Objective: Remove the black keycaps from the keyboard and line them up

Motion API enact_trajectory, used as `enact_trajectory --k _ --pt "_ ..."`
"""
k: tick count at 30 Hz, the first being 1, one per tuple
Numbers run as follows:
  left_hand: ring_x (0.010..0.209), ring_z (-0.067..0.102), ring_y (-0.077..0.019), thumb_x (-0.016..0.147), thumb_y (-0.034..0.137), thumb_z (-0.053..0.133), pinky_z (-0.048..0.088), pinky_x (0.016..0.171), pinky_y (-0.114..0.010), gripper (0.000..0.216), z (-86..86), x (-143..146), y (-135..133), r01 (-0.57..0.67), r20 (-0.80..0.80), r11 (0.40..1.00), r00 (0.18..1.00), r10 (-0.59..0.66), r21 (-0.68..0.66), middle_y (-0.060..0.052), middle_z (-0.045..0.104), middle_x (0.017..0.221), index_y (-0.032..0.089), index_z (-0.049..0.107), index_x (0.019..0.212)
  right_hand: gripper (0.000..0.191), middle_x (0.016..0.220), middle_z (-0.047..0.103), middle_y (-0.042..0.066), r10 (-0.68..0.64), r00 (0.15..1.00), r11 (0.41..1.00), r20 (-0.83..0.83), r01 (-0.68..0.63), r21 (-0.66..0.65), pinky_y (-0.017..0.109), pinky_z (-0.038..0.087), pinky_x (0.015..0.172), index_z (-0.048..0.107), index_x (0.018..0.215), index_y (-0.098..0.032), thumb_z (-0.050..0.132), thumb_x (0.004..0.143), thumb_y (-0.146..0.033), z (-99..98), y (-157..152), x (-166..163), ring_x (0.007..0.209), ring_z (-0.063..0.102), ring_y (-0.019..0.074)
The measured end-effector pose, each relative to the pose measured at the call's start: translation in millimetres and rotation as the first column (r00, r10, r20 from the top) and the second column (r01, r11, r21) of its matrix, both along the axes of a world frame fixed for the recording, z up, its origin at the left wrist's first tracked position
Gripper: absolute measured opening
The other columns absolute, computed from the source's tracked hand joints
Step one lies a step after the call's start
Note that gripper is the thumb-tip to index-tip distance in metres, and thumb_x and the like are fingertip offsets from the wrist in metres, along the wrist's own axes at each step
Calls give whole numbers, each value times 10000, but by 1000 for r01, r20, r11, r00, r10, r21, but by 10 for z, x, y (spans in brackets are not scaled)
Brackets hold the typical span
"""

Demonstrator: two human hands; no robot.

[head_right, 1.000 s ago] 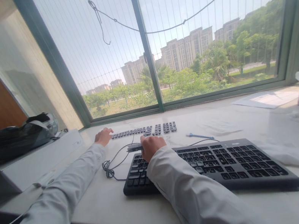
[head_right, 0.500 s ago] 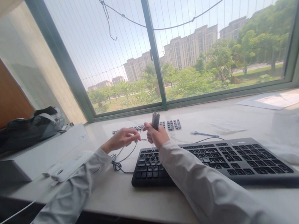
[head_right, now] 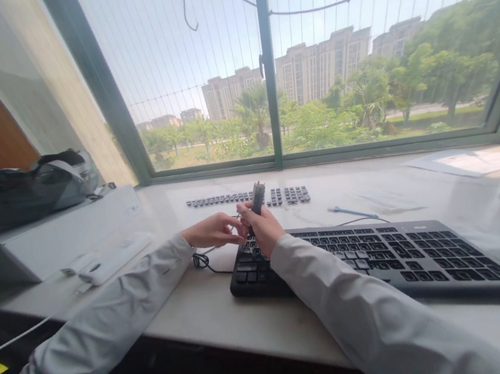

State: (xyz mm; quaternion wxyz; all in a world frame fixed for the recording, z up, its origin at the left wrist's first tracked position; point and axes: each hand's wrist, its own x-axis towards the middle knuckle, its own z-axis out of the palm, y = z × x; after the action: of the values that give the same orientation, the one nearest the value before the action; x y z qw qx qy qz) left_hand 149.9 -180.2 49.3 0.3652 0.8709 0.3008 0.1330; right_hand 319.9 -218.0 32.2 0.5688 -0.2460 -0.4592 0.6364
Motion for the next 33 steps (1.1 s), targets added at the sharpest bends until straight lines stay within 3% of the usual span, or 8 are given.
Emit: enact_trajectory --k 4,11,24,33 --pt "459 387 -34 787 506 695 280 410 -174 410 -9 -33 18 -48 7 999 999 48 10 -15 615 747 111 697 899 438 519 427 -93 -34 999 999 18 34 -15 239 345 512 528 770 -201 830 575 -451 10 11 2 507 398 81" --pt "487 403 -39 786 489 699 292 427 -183 394 -36 -16 28 -23 9 1000 1000 23 17 -42 658 852 110 701 892 417 524 402 -97 -35 999 999 16 35 -35 239 316 506 526 764 -202 826 573 -421 6 22 17 502 378 78" --pt "744 561 -120 830 415 673 451 665 -218 306 -34 -8 51 59 1 994 998 -60 96 -55 669 875 115 681 888 453 512 390 -99 -41 998 998 38 43 -36 244 317 511 510 772 -209 824 561 -458 -24 48 -3 511 369 89" --pt "630 502 -83 815 355 695 436 627 -213 247 -35 9 36 97 49 994 994 -100 52 -20 630 788 111 671 841 440 519 460 -87 -92 978 994 189 80 70 271 362 540 513 775 -214 762 627 -544 -58 13 -37 513 441 108"
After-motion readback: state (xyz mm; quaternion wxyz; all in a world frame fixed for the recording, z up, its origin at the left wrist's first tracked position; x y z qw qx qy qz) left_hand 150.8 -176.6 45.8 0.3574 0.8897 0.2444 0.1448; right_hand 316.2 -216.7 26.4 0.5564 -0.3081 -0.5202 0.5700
